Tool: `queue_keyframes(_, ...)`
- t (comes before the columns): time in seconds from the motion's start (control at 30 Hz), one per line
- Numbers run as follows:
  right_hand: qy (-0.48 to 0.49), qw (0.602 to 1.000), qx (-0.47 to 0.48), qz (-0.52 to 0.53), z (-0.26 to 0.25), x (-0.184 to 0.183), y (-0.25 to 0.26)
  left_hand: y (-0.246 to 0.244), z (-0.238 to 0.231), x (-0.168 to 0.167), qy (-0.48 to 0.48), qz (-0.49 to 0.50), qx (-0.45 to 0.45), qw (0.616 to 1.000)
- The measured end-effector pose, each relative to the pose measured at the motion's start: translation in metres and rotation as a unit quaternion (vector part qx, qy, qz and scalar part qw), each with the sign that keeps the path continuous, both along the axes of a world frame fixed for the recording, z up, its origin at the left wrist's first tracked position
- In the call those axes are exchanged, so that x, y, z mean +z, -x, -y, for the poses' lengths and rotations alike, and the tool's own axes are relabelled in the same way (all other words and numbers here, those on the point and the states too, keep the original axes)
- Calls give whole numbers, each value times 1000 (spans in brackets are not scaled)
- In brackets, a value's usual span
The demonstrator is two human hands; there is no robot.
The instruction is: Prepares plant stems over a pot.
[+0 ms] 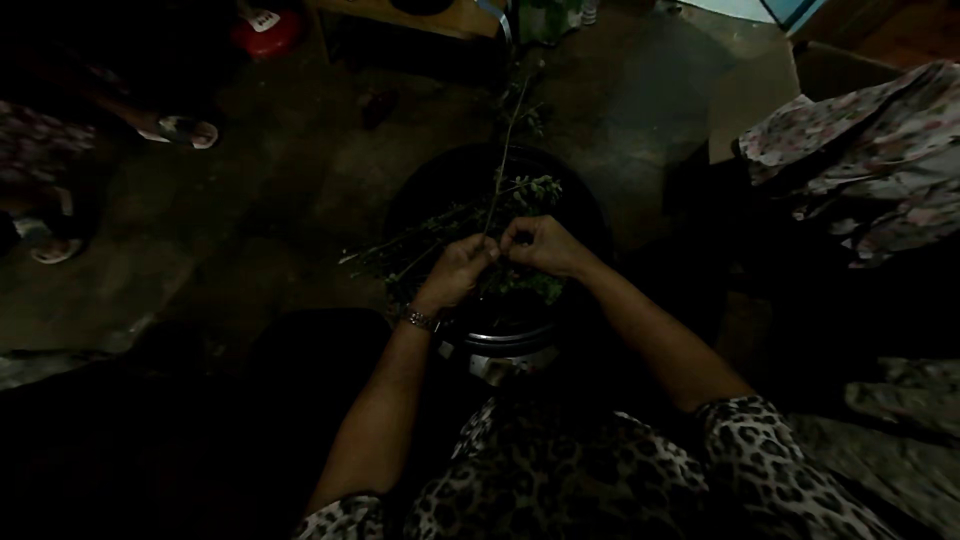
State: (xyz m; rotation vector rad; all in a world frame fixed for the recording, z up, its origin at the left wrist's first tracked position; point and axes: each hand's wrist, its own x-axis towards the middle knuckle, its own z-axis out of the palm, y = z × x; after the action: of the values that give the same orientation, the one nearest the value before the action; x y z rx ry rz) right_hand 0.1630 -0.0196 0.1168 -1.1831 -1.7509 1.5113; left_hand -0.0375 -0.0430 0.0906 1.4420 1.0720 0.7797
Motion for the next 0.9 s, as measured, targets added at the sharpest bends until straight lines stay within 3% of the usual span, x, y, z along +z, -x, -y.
queue_keyframes(0.2,7,1000,-3,11,1,3,-2,2,-1,0,-14,-5,-13,1000)
queue_keyframes(0.4,10,999,-44,-4,-6,8,-22,21,0,12,13,-45,45,998)
queue_keyframes(0.6,78,995,-41,-53,-12,3,-25,22,1,12,24,-30,60,997)
queue_keyframes(0.77,172,980,-41,-90,-12,-4,-17,9,-2,6,54,-100,133,985)
queue_keyframes(0.9,197,976,-30,-85,-11,-7,-10,3,0,5,39,-88,91,991)
